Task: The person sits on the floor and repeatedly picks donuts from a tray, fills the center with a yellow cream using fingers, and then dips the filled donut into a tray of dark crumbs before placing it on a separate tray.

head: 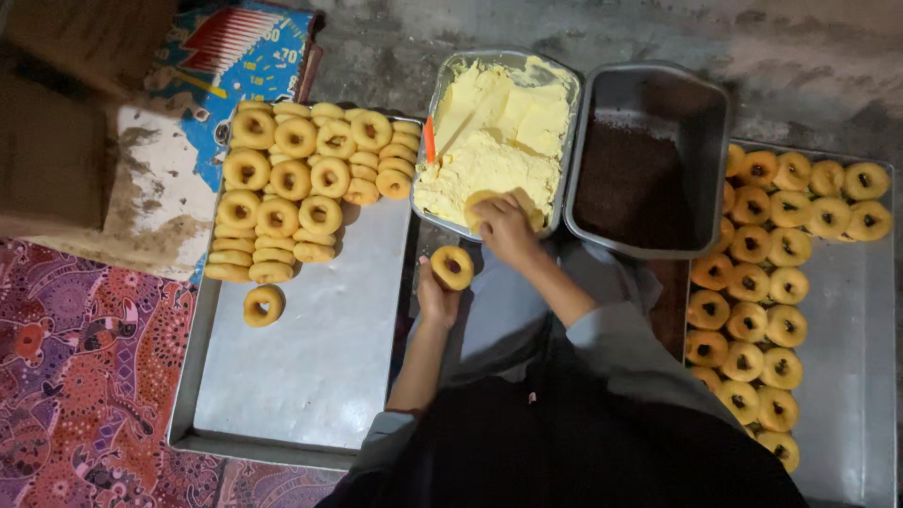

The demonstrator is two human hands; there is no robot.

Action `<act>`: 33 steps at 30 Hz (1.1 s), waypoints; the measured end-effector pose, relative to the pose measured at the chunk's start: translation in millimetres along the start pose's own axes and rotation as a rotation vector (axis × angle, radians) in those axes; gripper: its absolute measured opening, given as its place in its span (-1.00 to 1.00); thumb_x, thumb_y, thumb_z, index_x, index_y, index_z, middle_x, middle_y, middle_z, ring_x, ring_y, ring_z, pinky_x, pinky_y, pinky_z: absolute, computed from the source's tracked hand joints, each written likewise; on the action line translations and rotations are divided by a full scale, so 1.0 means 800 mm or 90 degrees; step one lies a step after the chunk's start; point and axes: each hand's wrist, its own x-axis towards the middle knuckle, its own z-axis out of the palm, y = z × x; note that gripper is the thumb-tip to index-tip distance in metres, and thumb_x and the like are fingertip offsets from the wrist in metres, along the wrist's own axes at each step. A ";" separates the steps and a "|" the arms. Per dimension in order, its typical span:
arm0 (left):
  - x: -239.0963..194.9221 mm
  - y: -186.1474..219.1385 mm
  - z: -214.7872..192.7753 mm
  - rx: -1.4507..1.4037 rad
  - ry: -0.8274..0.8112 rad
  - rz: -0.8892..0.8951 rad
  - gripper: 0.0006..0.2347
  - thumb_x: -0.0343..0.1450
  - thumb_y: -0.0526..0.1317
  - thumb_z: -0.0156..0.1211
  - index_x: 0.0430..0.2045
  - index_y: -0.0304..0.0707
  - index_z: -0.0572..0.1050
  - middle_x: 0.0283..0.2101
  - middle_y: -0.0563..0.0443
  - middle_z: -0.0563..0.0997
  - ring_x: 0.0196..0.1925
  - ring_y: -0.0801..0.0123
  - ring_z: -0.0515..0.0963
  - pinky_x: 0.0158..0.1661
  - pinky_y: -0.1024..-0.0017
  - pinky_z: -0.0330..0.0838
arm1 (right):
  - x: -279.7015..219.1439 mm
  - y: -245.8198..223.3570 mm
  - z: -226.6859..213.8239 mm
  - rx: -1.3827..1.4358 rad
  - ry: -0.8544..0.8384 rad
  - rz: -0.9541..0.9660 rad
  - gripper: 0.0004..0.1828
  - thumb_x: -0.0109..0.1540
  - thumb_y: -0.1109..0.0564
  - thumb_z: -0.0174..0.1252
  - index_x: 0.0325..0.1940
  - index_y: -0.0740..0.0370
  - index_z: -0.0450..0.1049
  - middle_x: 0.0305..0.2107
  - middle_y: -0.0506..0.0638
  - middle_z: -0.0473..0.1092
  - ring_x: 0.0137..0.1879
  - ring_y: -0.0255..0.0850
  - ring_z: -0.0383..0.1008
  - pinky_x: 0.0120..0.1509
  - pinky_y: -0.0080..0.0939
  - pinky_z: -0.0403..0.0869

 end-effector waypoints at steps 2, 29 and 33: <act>0.008 0.003 0.000 -0.011 0.004 -0.011 -0.51 0.58 0.11 -0.26 0.12 -0.35 0.39 0.09 -0.12 0.55 0.15 0.17 0.55 0.14 0.18 0.47 | -0.013 -0.015 0.006 0.098 -0.004 0.031 -0.64 0.17 0.26 0.25 0.06 0.21 0.56 -0.06 0.08 0.52 0.07 0.05 0.49 0.23 0.03 0.43; -0.006 0.013 0.027 -0.031 -0.090 -0.035 -0.55 0.61 0.01 -0.28 0.14 -0.41 0.39 0.16 -0.15 0.54 0.18 0.14 0.55 0.17 0.19 0.46 | -0.031 0.030 0.003 0.056 -0.004 0.038 -0.68 0.07 0.32 0.30 -0.10 0.14 0.63 -0.12 0.03 0.57 0.08 -0.01 0.53 0.27 -0.02 0.44; -0.013 0.013 0.027 0.007 -0.155 -0.043 -0.54 0.63 0.02 -0.32 0.17 -0.41 0.37 0.13 -0.20 0.53 0.13 0.11 0.55 0.11 0.15 0.46 | -0.068 -0.012 0.000 0.168 -0.045 -0.136 -0.69 0.14 0.27 0.34 -0.02 0.17 0.62 -0.14 0.05 0.53 0.11 0.03 0.49 0.28 0.02 0.43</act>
